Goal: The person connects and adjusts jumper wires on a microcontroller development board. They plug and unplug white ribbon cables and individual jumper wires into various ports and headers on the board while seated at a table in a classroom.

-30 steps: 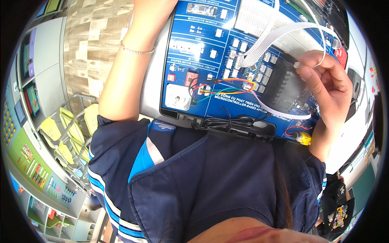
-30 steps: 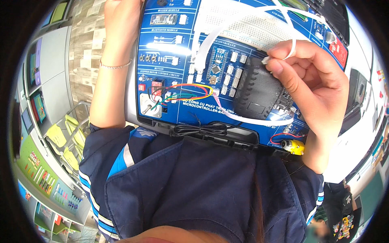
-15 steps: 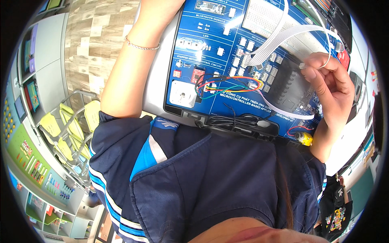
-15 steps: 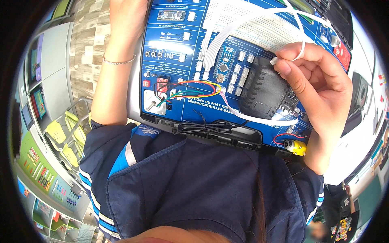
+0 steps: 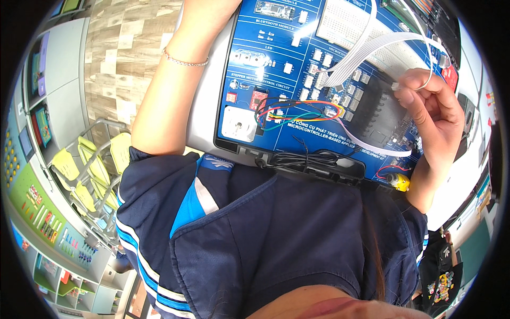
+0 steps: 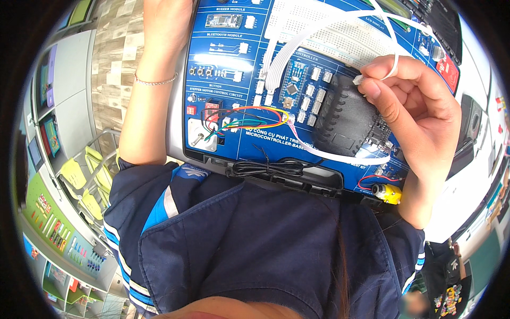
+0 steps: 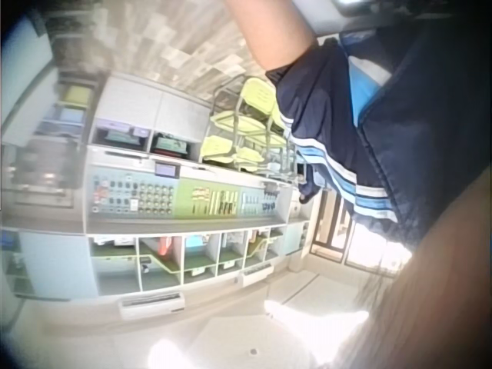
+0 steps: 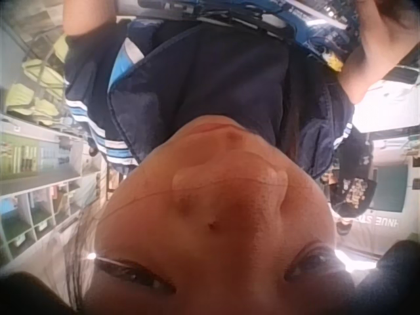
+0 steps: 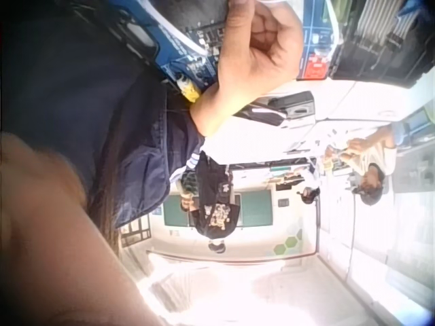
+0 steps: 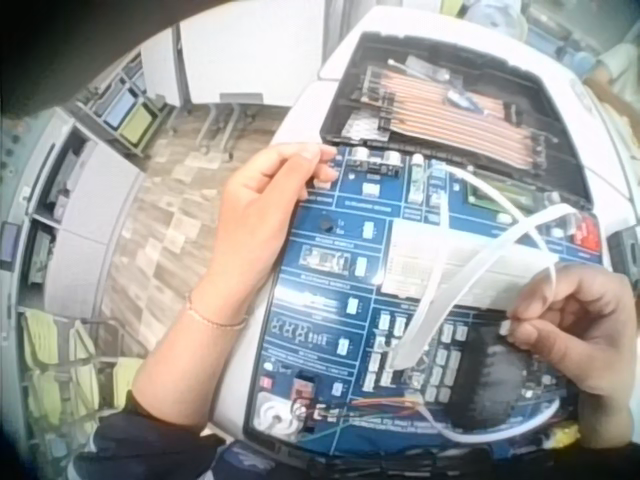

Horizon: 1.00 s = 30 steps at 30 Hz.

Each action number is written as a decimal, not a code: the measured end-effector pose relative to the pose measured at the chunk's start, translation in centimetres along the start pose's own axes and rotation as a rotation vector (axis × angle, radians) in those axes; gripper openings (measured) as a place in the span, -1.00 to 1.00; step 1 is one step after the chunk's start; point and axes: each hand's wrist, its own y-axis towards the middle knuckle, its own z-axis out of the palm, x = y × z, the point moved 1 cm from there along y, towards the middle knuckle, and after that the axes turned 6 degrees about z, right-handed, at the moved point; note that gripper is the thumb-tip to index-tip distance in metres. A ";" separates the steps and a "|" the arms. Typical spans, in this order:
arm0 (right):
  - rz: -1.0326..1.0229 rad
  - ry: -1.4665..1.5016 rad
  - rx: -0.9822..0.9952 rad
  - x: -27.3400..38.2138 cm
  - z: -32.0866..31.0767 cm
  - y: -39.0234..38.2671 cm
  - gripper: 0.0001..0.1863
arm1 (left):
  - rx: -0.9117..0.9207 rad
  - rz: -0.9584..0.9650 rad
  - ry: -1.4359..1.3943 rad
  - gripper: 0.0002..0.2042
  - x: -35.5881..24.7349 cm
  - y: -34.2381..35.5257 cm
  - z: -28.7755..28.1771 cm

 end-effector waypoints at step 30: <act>-0.010 -0.109 0.081 -0.8 -0.7 -0.1 -0.75 | 0.096 -0.007 -0.174 -0.74 1.6 0.1 -0.1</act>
